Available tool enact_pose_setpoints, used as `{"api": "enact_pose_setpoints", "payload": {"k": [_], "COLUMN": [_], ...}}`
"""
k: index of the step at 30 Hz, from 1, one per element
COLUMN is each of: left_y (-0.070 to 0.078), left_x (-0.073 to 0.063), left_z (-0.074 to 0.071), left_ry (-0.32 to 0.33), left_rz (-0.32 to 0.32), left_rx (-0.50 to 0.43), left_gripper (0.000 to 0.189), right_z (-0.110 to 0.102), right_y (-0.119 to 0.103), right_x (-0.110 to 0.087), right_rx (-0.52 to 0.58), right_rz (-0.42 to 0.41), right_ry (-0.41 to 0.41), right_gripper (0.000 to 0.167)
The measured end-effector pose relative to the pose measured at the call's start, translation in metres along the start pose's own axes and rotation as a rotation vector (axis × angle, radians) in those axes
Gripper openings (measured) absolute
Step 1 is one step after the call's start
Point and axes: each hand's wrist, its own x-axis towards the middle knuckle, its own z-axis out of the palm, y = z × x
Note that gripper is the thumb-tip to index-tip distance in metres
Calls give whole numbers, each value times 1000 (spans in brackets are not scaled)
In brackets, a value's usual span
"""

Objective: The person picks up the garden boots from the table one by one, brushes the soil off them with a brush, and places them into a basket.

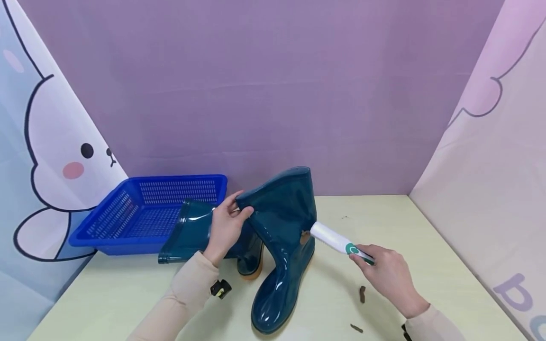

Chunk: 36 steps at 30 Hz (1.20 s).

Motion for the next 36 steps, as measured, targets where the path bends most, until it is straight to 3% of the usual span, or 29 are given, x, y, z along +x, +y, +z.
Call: {"api": "enact_pose_setpoints", "payload": {"k": [4, 11, 19, 30, 36], "left_y": [1, -1, -4, -5, -5], "left_x": [-1, -2, -1, -3, -2], "left_z": [0, 1, -2, 0, 1], "left_ry": [-3, 5, 21, 9, 12], "left_rz": [-3, -3, -12, -35, -13], "left_rx": [-11, -4, 3, -20, -24], "left_gripper": [44, 44, 44, 44, 45], "right_z": [6, 7, 5, 6, 14], "right_y": [-4, -10, 1, -2, -8], "right_x": [3, 2, -3, 0, 4], "right_rx": [24, 14, 0, 70, 76], "right_rz": [-32, 6, 33, -4, 30], "right_ry": [51, -57, -78, 77, -6], "right_gripper": [23, 23, 21, 22, 23]}}
